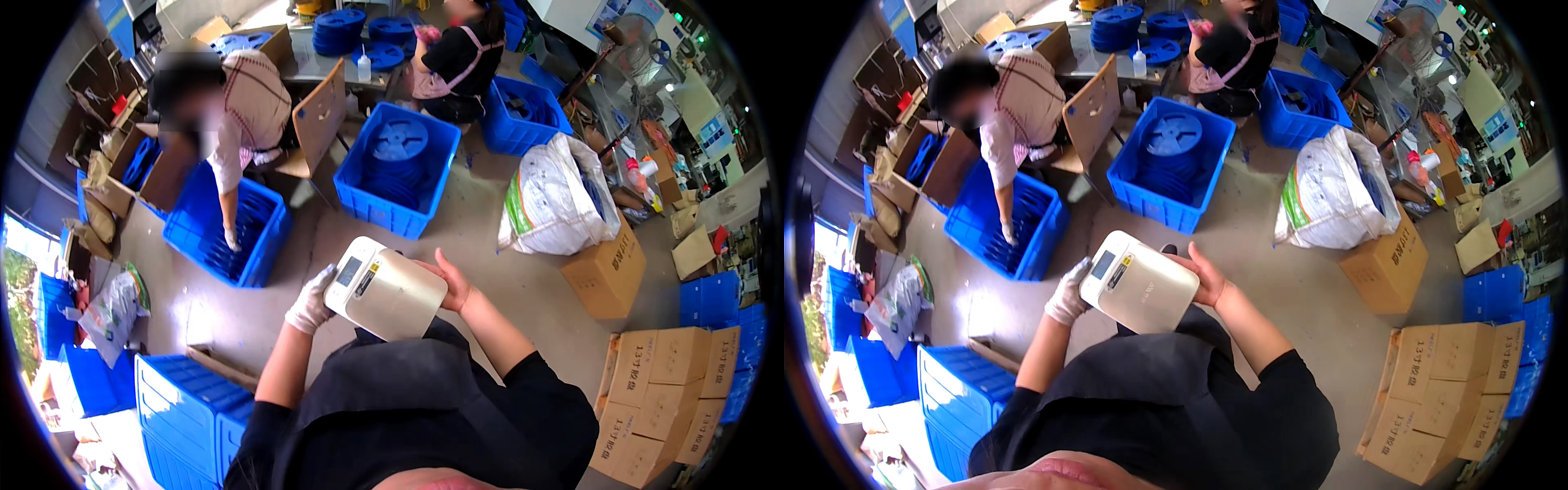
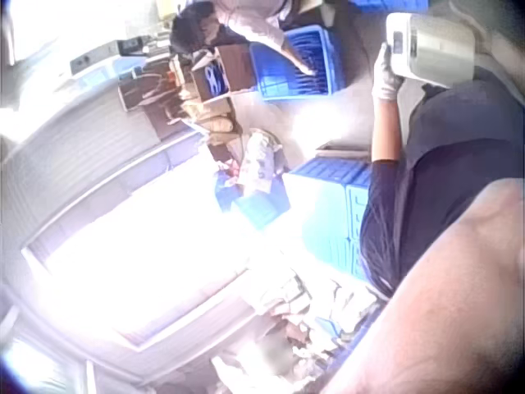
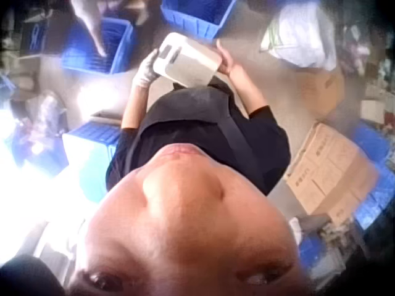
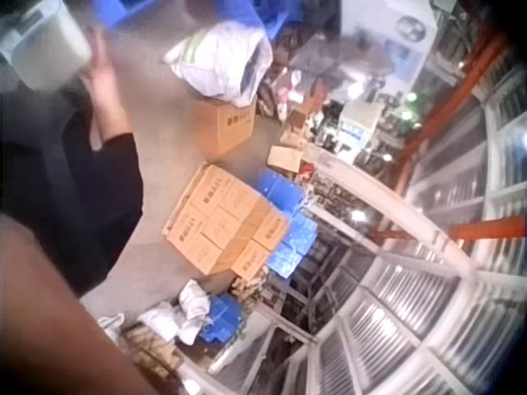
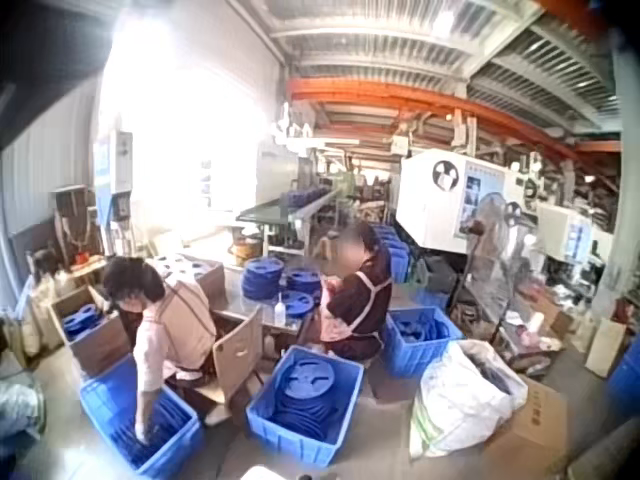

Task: The person retrieves blue plastic reels from a crate, weighs them on a digital scale, and places them into a cardboard box. They then seal the box with packing tape and move it to a stack of finished boxes.

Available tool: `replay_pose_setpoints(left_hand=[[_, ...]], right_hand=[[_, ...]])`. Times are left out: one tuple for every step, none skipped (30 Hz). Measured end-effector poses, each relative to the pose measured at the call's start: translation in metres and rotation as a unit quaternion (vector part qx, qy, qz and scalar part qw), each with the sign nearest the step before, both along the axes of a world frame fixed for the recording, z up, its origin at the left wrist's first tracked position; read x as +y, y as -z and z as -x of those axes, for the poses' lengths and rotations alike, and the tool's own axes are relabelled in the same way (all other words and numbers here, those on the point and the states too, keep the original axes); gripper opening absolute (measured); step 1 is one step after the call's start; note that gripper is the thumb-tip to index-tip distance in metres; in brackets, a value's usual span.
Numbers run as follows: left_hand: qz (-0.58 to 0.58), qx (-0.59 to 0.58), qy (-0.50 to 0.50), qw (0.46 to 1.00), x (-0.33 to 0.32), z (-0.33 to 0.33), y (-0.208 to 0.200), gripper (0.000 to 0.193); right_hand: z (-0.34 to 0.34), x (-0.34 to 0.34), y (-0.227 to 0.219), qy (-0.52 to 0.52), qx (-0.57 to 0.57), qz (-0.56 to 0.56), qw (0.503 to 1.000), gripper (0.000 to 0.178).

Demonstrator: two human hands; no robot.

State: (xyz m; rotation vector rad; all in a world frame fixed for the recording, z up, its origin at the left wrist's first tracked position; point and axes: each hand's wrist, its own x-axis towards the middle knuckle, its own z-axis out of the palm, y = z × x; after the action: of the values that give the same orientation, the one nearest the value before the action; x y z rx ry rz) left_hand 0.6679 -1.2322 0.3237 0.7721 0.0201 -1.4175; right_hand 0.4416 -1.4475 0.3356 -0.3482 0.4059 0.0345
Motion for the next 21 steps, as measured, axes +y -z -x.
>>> replay_pose_setpoints(left_hand=[[0.007,0.002,-0.030,1.000,-0.011,-0.012,0.000,0.045],[-0.003,0.008,-0.053,0.999,-0.027,-0.023,-0.003,0.043],[0.010,0.027,-0.081,0.996,-0.039,-0.039,0.012,0.044],[0.003,0.033,-0.110,0.993,-0.052,-0.052,0.018,0.045],[-0.002,0.037,-0.138,0.990,-0.069,-0.068,0.022,0.046],[0.022,0.032,-0.152,0.988,-0.084,-0.085,0.025,0.047],[0.034,0.031,-0.175,0.983,-0.101,-0.101,0.029,0.047],[0.035,0.028,-0.188,0.981,-0.117,-0.114,0.026,0.047],[0.035,0.026,-0.199,0.979,-0.132,-0.130,0.022,0.047],[0.040,0.041,-0.189,0.980,-0.151,-0.154,0.018,0.048],[0.047,0.033,-0.198,0.978,-0.171,-0.170,0.013,0.049],[0.045,0.006,-0.215,0.975,-0.194,-0.182,0.000,0.049],[0.043,-0.021,-0.231,0.972,-0.217,-0.195,-0.011,0.049],[0.037,-0.009,-0.247,0.968,-0.237,-0.210,-0.014,0.048],[0.051,-0.009,-0.247,0.968,-0.257,-0.224,-0.015,0.048],[0.054,0.007,-0.249,0.967,-0.275,-0.235,-0.016,0.047],[0.056,0.019,-0.254,0.965,-0.292,-0.244,-0.021,0.047],[0.063,0.005,-0.254,0.965,-0.306,-0.252,-0.022,0.046],[0.064,0.000,-0.255,0.965,-0.321,-0.259,-0.022,0.045],[0.068,0.008,-0.244,0.967,-0.334,-0.265,-0.026,0.046],[0.072,0.015,-0.234,0.969,-0.348,-0.272,-0.030,0.046]], right_hand=[[-0.014,-0.015,0.010,0.006,-0.019,-0.011,1.000,0.077],[-0.022,-0.029,0.025,0.015,-0.035,-0.020,0.999,0.077],[-0.034,-0.043,0.036,0.018,-0.052,-0.029,0.998,0.077],[-0.048,-0.048,0.041,0.041,-0.056,-0.039,0.997,0.077],[-0.067,-0.053,0.038,0.064,-0.062,-0.050,0.995,0.077],[-0.089,-0.062,0.033,0.085,-0.067,-0.064,0.992,0.077],[-0.115,-0.078,0.027,0.095,-0.095,-0.075,0.988,0.078],[-0.133,-0.085,0.022,0.105,-0.115,-0.093,0.983,0.079],[-0.151,-0.094,0.015,0.116,-0.134,-0.111,0.978,0.080],[-0.174,-0.114,0.007,0.112,-0.174,-0.084,0.975,0.082],[-0.189,-0.130,0.002,0.110,-0.188,-0.077,0.973,0.085],[-0.205,-0.148,-0.010,0.111,-0.212,-0.044,0.970,0.086],[-0.222,-0.164,-0.020,0.112,-0.234,-0.010,0.966,0.088],[-0.238,-0.179,-0.024,0.114,-0.237,0.009,0.965,0.088],[-0.252,-0.191,-0.026,0.116,-0.236,0.031,0.964,0.089],[-0.264,-0.202,-0.024,0.113,-0.216,0.056,0.968,0.089],[-0.278,-0.212,-0.032,0.112,-0.196,0.090,0.970,0.086],[-0.293,-0.220,-0.030,0.131,-0.187,0.104,0.968,0.080],[-0.307,-0.228,-0.028,0.151,-0.178,0.119,0.965,0.074],[-0.320,-0.235,-0.030,0.183,-0.170,0.119,0.961,0.071],[-0.335,-0.243,-0.032,0.216,-0.165,0.120,0.955,0.068]])
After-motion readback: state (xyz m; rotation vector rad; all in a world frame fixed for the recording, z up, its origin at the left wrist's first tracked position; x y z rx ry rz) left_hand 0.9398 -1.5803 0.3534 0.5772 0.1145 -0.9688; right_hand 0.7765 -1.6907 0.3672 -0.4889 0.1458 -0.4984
